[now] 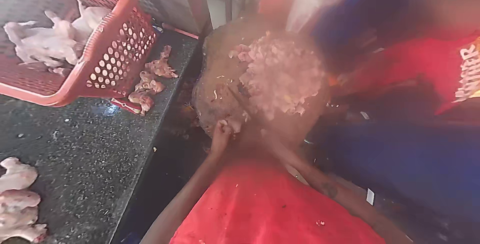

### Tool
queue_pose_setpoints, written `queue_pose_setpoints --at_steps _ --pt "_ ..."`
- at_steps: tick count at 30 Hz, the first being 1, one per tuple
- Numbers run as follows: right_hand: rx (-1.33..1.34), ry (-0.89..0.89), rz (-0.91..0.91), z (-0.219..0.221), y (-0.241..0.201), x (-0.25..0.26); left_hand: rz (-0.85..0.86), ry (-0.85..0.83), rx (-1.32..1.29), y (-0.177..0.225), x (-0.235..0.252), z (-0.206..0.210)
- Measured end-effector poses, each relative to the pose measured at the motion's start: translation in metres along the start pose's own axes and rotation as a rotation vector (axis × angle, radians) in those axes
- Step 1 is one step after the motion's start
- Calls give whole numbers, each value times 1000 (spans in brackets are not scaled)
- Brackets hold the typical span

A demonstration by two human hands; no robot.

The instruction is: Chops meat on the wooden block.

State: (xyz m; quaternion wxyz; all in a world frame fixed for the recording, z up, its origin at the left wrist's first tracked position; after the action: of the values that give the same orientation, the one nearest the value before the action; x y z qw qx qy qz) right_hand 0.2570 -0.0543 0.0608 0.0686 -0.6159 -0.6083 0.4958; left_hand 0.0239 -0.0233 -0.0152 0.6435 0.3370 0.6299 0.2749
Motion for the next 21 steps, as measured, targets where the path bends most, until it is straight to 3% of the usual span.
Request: queue_pose_setpoints --at_steps 4,7,8,11,13,15,16,18,21 --pt "234 238 -373 -24 -39 -14 -209 -300 291 -19 -18 12" --pt "326 306 -543 -4 -49 -21 -204 -226 449 -24 -23 6" --pt "229 282 -504 11 -35 -19 -140 -138 515 -22 -25 2" --pt "38 -88 -84 49 18 4 196 32 745 -14 -18 0" --pt "136 -185 42 54 29 16 455 35 903 -19 -2 4" --pt "445 -167 106 52 27 16 540 -6 1053 -22 7 10" --pt "546 -135 119 46 22 16 511 -40 1091 -18 10 11" --pt "408 -41 29 26 2 14 328 -85 1065 -2 6 6" --pt "204 182 -256 2 -36 -4 85 48 910 17 -7 -21"
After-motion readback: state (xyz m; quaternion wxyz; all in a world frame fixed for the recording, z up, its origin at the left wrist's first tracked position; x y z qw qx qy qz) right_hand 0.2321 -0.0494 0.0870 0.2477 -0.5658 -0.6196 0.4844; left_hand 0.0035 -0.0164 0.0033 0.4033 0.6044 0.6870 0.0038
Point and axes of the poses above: each hand's wrist, its own x-axis towards the middle knuckle, its own z-axis out of the palm, y = z × x, the point moved 2 cm from there along x, towards the middle knuckle, and after that the axes turned 11 degrees about -z, right-handed, at the moved point
